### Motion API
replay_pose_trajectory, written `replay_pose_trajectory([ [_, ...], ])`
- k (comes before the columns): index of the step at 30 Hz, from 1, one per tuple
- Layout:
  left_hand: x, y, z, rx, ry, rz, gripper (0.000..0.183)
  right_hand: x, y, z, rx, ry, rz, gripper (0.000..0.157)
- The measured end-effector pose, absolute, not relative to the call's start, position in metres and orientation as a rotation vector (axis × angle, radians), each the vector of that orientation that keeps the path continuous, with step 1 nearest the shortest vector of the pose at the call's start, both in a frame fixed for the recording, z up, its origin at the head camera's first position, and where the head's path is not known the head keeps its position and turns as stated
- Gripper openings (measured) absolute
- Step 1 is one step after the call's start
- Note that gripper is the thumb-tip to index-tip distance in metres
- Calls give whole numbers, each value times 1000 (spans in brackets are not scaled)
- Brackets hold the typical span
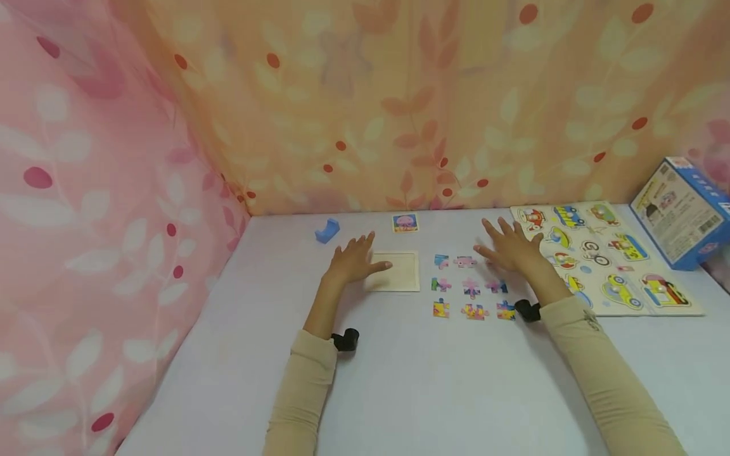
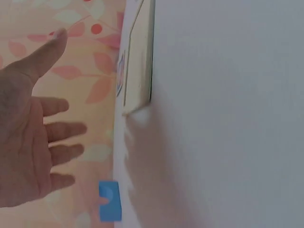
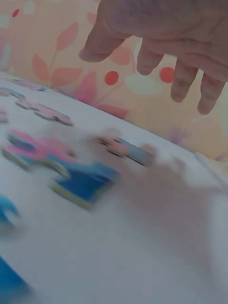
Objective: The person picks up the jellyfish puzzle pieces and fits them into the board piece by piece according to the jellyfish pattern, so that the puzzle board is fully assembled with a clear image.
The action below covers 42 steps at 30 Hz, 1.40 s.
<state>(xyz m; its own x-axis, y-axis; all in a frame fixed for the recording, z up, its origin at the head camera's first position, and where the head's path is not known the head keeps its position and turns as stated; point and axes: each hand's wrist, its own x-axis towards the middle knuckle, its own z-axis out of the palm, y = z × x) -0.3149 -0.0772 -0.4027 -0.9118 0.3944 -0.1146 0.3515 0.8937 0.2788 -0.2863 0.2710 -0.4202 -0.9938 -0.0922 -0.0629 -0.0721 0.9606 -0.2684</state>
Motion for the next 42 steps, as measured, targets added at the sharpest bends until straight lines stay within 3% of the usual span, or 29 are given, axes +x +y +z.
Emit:
replay_pose_trajectory([
  [9,-342,-117,-417,724,2640,572,103,-316,222,-424,-429,3037,-704,42],
  [16,-354,-125,-427,831,2575,514,105,-318,211,-428,-487,2960,-577,35],
  [25,-358,-128,-436,788,2557,463,108,-325,203,-424,-566,2931,-568,28],
  [35,-357,-126,-441,847,2549,469,103,-350,128,-428,-771,2883,-667,29],
  [42,-359,-126,-444,845,2576,514,105,-359,105,-431,-800,2918,-671,27],
])
